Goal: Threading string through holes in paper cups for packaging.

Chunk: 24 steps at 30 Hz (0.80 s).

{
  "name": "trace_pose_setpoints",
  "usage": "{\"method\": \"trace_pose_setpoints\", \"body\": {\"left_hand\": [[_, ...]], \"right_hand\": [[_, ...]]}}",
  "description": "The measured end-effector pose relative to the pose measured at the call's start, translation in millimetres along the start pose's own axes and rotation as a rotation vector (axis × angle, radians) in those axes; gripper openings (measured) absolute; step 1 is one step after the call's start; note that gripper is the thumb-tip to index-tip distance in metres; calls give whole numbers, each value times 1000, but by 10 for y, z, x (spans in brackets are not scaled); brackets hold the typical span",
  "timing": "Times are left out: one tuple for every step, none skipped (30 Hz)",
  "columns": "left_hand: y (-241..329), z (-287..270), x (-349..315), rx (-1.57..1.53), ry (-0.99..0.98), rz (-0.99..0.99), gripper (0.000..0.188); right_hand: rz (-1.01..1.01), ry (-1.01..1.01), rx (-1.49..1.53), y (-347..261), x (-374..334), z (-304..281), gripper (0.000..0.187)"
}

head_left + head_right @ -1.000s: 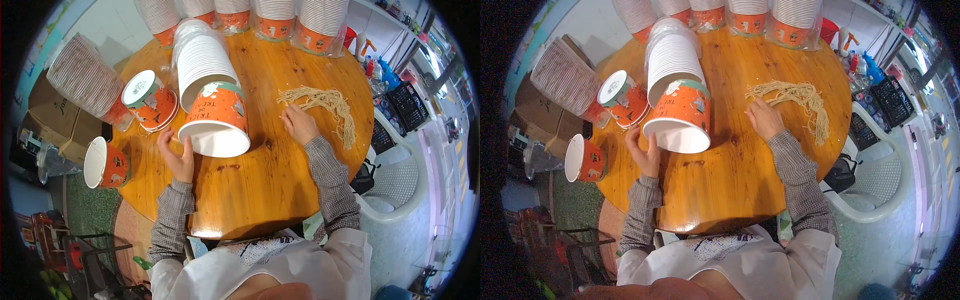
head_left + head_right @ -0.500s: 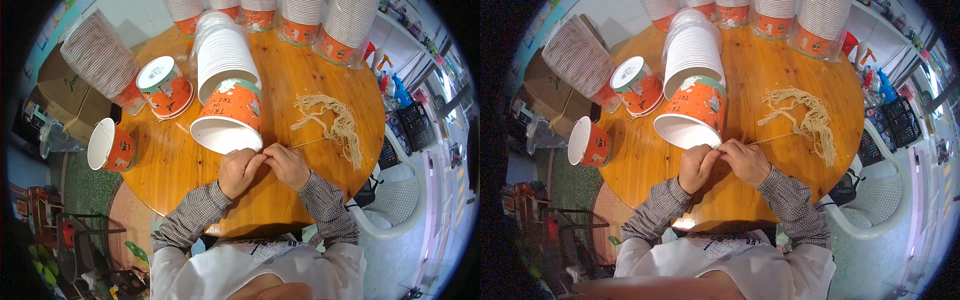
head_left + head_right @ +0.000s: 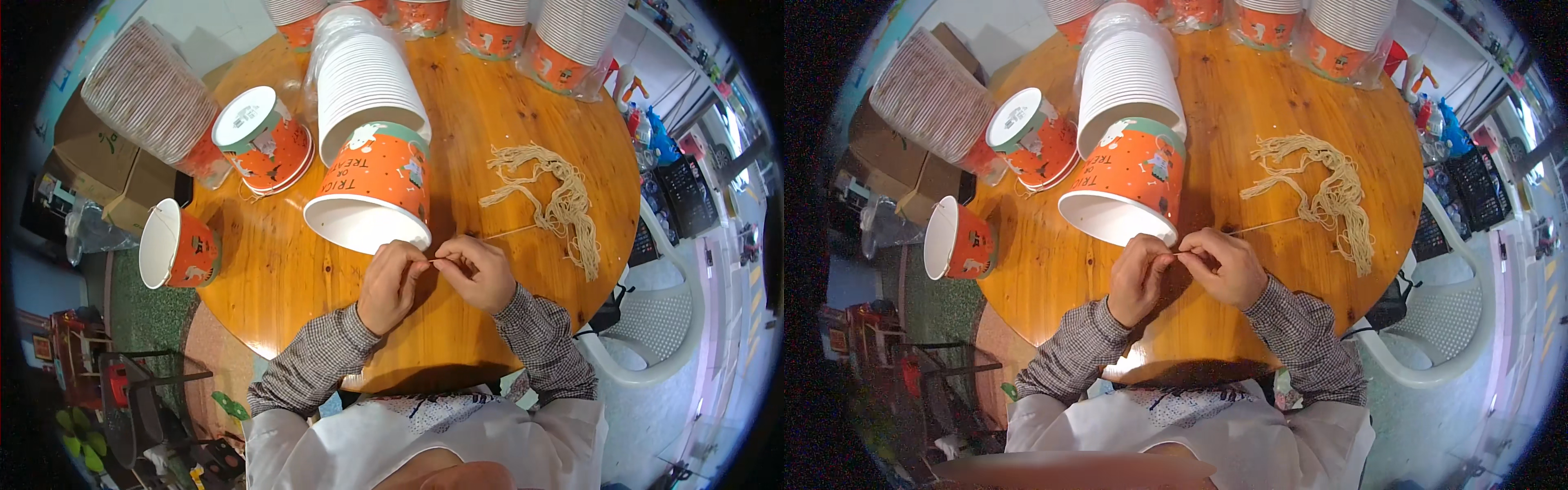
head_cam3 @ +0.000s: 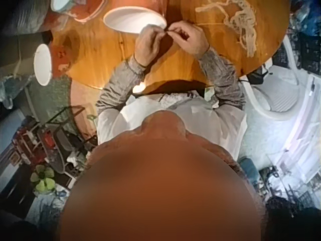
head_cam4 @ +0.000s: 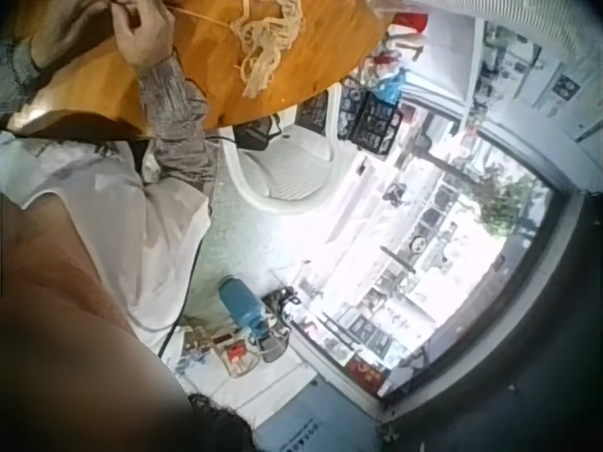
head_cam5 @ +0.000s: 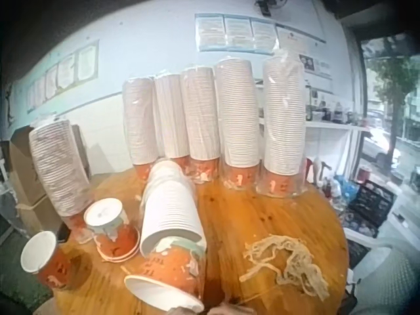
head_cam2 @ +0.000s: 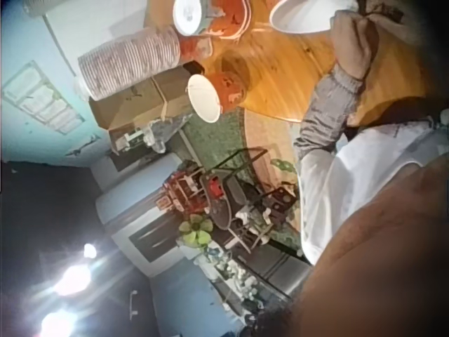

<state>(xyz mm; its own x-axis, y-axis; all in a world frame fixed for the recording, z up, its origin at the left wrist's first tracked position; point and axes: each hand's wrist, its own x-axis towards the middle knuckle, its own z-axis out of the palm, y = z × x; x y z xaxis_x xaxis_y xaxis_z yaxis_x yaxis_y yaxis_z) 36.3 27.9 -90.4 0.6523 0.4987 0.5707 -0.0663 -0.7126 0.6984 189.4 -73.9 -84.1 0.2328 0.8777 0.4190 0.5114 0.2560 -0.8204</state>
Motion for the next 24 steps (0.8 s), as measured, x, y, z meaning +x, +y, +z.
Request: {"method": "trace_pose_setpoints", "body": {"left_hand": [[-4,10,-3,-4,4,3,10],[-12,19,-4,-7,-3,2,10],[-28,25,1,10,3,40,12],[-42,28,6,26,10,78,14],[-52,16,15,24,2,76,14],[-51,-12,23,72,-5,140,15],[-58,-34,28,120,-13,205,17],[-75,-47,28,120,-17,203,17],[-92,-57,32,133,-28,234,20],[-102,-58,40,147,-38,265,23],[-93,-24,50,147,-40,266,23],[-79,23,54,127,37,163,29],[-76,47,61,107,115,61,36],[-102,46,92,129,91,50,50],[-84,95,122,126,89,51,50],[-44,160,152,103,81,-23,51],[-20,210,176,80,72,-97,52],[-16,219,189,85,50,-127,47],[-39,221,167,87,50,-129,47],[-88,224,134,51,51,-189,44],[-83,224,145,13,49,-249,41],[-56,224,137,12,82,-207,36],[-18,222,130,-21,108,-236,36],[10,211,116,-54,133,-266,35]], "right_hand": [[6,5,0,1,-1,-8,14],[11,-14,-9,2,1,-15,12],[16,-33,-18,9,9,-17,10],[22,-28,-16,18,17,-12,10],[20,-24,-12,26,26,-2,9],[16,-21,-8,26,27,3,8],[20,-19,-5,20,22,-3,8],[125,-53,99,10,17,-10,7],[227,-87,203,4,14,-20,6],[230,-13,279,60,6,-7,5],[233,61,355,122,7,1,5],[206,137,368,146,46,-24,5],[402,151,543,108,78,-103,4],[393,190,587,128,115,-87,5],[385,236,623,157,129,-76,5],[347,322,635,178,147,2,6],[279,319,587,242,143,41,6],[211,310,543,248,163,82,6],[220,317,627,186,161,122,6],[221,317,629,195,147,160,6],[187,318,553,220,133,189,7],[154,319,476,233,120,213,7],[157,327,446,234,105,238,7],[161,333,446,194,104,243,7]]}}
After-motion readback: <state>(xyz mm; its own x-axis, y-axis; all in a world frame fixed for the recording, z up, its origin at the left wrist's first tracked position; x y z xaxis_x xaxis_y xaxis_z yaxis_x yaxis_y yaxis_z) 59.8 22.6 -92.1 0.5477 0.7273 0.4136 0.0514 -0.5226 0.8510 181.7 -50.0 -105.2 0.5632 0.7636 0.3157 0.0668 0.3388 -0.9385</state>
